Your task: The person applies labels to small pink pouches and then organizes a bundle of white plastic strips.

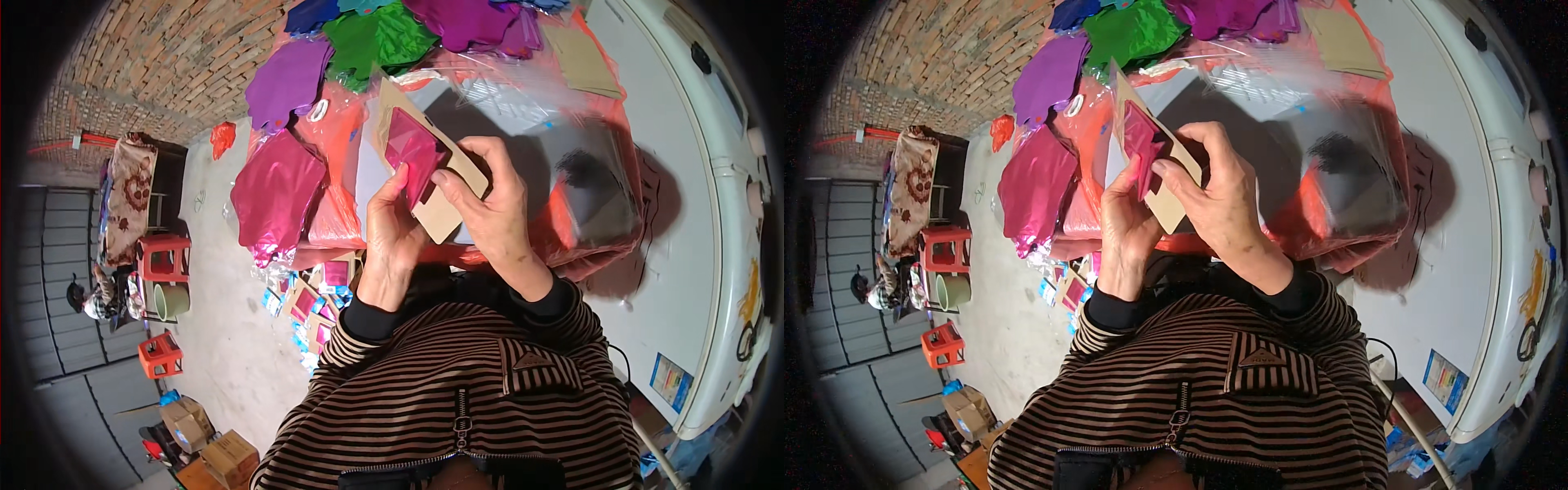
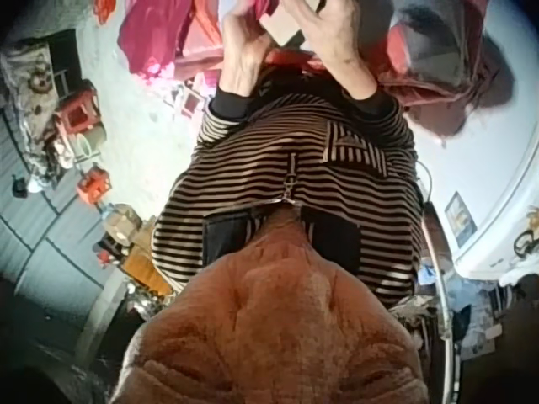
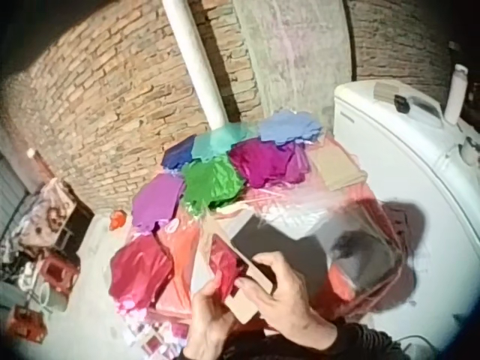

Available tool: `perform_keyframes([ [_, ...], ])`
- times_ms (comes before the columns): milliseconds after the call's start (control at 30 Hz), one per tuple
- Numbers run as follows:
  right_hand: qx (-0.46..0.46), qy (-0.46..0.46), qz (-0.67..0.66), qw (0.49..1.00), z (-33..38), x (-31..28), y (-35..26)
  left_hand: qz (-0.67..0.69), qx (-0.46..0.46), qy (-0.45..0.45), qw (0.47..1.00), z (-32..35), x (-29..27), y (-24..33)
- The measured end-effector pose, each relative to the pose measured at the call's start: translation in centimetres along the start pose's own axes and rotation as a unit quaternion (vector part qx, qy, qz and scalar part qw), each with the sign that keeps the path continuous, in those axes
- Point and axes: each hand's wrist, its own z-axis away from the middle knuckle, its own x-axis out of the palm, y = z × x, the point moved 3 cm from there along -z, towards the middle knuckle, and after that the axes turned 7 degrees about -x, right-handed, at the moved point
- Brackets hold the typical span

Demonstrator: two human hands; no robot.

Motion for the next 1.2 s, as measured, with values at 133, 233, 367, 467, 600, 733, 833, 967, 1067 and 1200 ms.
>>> perform_keyframes([
  [133,-0.001,-0.020,0.083,0.996,-0.7,-0.3,-0.9,0.001,-0.022,0.026,0.999,-1.3,-1.8,-0.9],
  [233,-0.004,-0.034,0.110,0.993,-0.7,-0.1,-1.3,0.064,-0.072,0.002,0.995,-1.1,-1.9,-1.6],
  [367,0.001,-0.047,0.103,0.994,-0.5,-0.4,-0.9,0.083,-0.083,-0.012,0.993,-1.5,-1.9,-1.7],
  [467,0.003,-0.045,0.091,0.995,-0.2,-0.8,-0.1,0.038,-0.042,0.012,0.998,-1.8,-2.2,-1.5],
  [600,-0.075,-0.035,0.178,0.981,-0.2,-1.7,-0.2,-0.061,0.034,0.061,0.996,-1.3,-2.3,-1.0],
  [733,-0.260,-0.079,0.354,0.895,0.6,-2.1,-0.1,-0.147,0.049,0.086,0.984,-1.1,-2.9,-0.8],
  [833,-0.333,-0.162,0.353,0.859,1.9,-2.1,1.4,-0.243,0.052,0.140,0.958,-1.3,-3.6,-0.5],
  [967,-0.340,-0.227,0.345,0.845,3.0,-2.5,3.8,-0.301,0.082,0.051,0.949,-1.7,-3.7,-0.7],
  [1067,-0.319,-0.262,0.316,0.854,3.1,-2.6,4.6,-0.407,0.093,0.021,0.909,-1.9,-4.1,-0.4],
  [1200,-0.259,-0.285,0.270,0.883,2.2,-2.6,5.3,-0.529,0.212,0.034,0.821,-1.1,-3.9,0.4],
])
